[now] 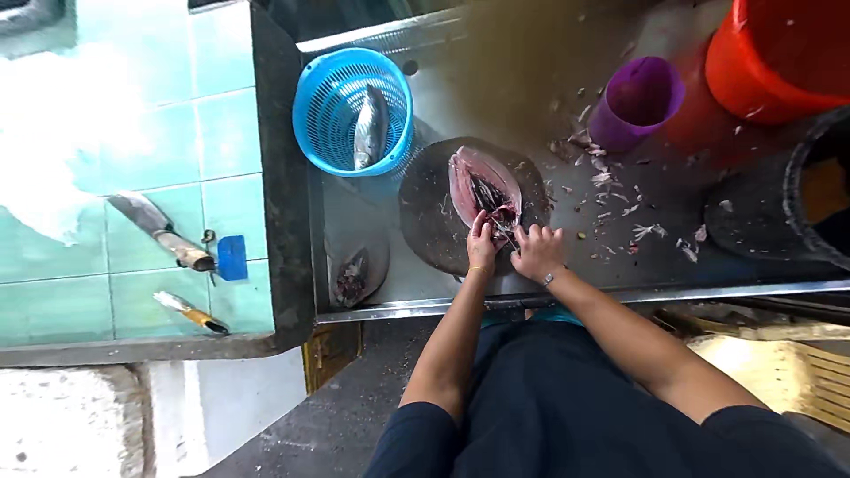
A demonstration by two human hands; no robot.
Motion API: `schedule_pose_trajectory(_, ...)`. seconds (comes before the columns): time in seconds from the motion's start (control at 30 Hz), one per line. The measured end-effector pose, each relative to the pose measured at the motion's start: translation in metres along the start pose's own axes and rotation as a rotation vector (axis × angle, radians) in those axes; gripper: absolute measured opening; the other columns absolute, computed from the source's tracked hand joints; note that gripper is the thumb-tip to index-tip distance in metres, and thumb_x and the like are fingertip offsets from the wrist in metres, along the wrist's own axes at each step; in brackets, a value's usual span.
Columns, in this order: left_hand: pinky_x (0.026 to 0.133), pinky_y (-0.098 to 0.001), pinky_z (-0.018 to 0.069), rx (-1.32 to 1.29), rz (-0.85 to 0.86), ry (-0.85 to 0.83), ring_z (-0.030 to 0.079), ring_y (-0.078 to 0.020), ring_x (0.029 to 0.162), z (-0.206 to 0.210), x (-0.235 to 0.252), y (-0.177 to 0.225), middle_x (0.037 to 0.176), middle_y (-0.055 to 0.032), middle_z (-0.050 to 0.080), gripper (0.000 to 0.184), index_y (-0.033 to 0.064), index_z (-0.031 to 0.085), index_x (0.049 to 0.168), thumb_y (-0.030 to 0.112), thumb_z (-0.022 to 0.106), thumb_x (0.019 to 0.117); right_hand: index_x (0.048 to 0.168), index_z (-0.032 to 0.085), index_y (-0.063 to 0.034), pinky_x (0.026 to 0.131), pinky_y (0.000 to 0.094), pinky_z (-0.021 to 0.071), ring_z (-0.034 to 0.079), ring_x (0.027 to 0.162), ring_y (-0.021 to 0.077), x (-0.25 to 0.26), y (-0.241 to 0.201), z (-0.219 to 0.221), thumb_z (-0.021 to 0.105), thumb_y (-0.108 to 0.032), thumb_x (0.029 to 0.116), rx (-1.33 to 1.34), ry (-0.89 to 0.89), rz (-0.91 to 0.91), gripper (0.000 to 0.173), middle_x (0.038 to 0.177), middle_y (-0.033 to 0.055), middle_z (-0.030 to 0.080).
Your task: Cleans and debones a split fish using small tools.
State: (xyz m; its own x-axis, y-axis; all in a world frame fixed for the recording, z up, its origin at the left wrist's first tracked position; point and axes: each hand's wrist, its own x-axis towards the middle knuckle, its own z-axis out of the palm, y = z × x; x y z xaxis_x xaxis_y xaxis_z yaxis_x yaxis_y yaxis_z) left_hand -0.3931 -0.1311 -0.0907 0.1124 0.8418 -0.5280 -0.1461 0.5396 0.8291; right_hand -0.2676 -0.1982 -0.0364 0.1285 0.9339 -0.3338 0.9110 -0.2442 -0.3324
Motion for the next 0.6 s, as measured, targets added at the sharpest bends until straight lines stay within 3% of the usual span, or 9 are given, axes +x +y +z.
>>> schedule_pose_trajectory(0.07, 0.086, -0.0467, 0.0600, -0.020, -0.015, -0.034, 0.067, -0.0273, 0.108, -0.003, -0.001, 0.003, 0.141, -0.0176, 0.057, 0.045, 0.0146, 0.041, 0.157, 0.014, 0.040, 0.1116, 0.109, 0.071, -0.0063, 0.066, 0.0467, 0.0540, 0.064, 0.072, 0.0266, 0.011, -0.005, -0.021, 0.061, -0.032, 0.1003, 0.436, -0.211, 0.175, 0.029, 0.083, 0.0144, 0.067)
schedule_pose_trajectory(0.1, 0.086, -0.0473, 0.0598, -0.018, -0.016, -0.036, 0.066, -0.0283, 0.111, -0.002, -0.001, 0.004, 0.145, -0.0175, 0.055, 0.047, 0.0147, 0.040, 0.157, 0.010, 0.041, 0.1107, 0.097, 0.066, -0.0061, 0.047, 0.0312, 0.0421, 0.045, 0.049, 0.0150, 0.012, -0.001, -0.027, 0.052, -0.028, 0.1066, 0.814, -0.272, 0.289, 0.027, 0.064, 0.0043, 0.050)
schedule_pose_trajectory(0.13, 0.087, -0.0487, 0.0597, -0.012, -0.015, -0.027, 0.066, -0.0297, 0.112, 0.000, -0.001, 0.005, 0.146, -0.0183, 0.054, 0.048, 0.0146, 0.040, 0.158, 0.007, 0.041, 0.1100, 0.088, 0.059, -0.0104, 0.040, 0.0254, 0.0350, 0.034, 0.041, 0.0088, 0.008, 0.003, -0.038, 0.046, -0.032, 0.1082, 1.136, -0.331, 0.421, 0.032, 0.056, -0.0032, 0.041)
schedule_pose_trajectory(0.2, 0.086, -0.0497, 0.0602, 0.029, -0.004, 0.020, 0.067, -0.0303, 0.111, 0.006, -0.001, 0.006, 0.143, -0.0181, 0.057, 0.051, 0.0131, 0.041, 0.156, 0.002, 0.040, 0.1071, 0.090, 0.065, -0.0081, 0.040, 0.0237, 0.0322, 0.033, 0.041, 0.0054, -0.011, 0.015, -0.060, 0.053, -0.031, 0.1066, 1.238, -0.333, 0.444, 0.031, 0.054, -0.0054, 0.043)
schedule_pose_trajectory(0.27, 0.084, -0.0514, 0.0602, 0.108, 0.000, 0.089, 0.067, -0.0306, 0.111, 0.011, 0.000, 0.006, 0.138, -0.0171, 0.061, 0.053, 0.0113, 0.048, 0.152, 0.001, 0.046, 0.1007, 0.108, 0.070, -0.0055, 0.046, 0.0273, 0.0403, 0.042, 0.048, 0.0084, -0.037, 0.032, -0.067, 0.059, -0.027, 0.1054, 1.119, -0.281, 0.342, 0.025, 0.065, 0.0004, 0.052)
schedule_pose_trajectory(0.33, 0.081, -0.0531, 0.0608, 0.178, 0.009, 0.154, 0.069, -0.0316, 0.108, 0.014, 0.007, 0.005, 0.132, -0.0176, 0.065, 0.050, 0.0111, 0.056, 0.146, 0.004, 0.053, 0.0969, 0.121, 0.061, -0.0119, 0.055, 0.0339, 0.0524, 0.050, 0.054, 0.0113, -0.045, 0.047, -0.060, 0.044, -0.033, 0.1091, 1.359, -0.255, 0.447, 0.029, 0.073, -0.0003, 0.055)
schedule_pose_trajectory(0.4, 0.081, -0.0526, 0.0600, 0.241, 0.023, 0.200, 0.069, -0.0305, 0.106, 0.015, 0.007, -0.001, 0.128, -0.0171, 0.067, 0.046, 0.0105, 0.060, 0.142, 0.006, 0.055, 0.0959, 0.131, 0.053, -0.0256, 0.062, 0.0448, 0.0557, 0.056, 0.061, 0.0185, -0.048, 0.048, -0.043, 0.031, -0.056, 0.1068, 1.564, -0.320, 0.615, 0.045, 0.085, 0.0008, 0.058)
schedule_pose_trajectory(0.53, 0.090, -0.0504, 0.0574, 0.377, 0.075, 0.267, 0.069, -0.0264, 0.109, 0.018, 0.010, 0.000, 0.126, -0.0137, 0.070, 0.038, 0.0109, 0.066, 0.136, 0.011, 0.057, 0.0995, 0.115, 0.060, -0.0222, 0.059, 0.0406, 0.0572, 0.055, 0.056, 0.0166, -0.029, 0.023, -0.008, 0.024, -0.070, 0.1013, 1.676, -0.718, 0.485, 0.062, 0.076, 0.0007, 0.057)
schedule_pose_trajectory(0.6, 0.096, -0.0497, 0.0555, 0.432, 0.104, 0.285, 0.069, -0.0253, 0.113, 0.018, 0.008, -0.003, 0.127, -0.0123, 0.071, 0.036, 0.0111, 0.067, 0.135, 0.013, 0.058, 0.1000, 0.095, 0.060, -0.0210, 0.052, 0.0335, 0.0526, 0.049, 0.049, 0.0115, -0.019, 0.020, 0.006, 0.032, -0.070, 0.1001, 1.750, -0.729, 0.543, 0.057, 0.064, -0.0033, 0.050)
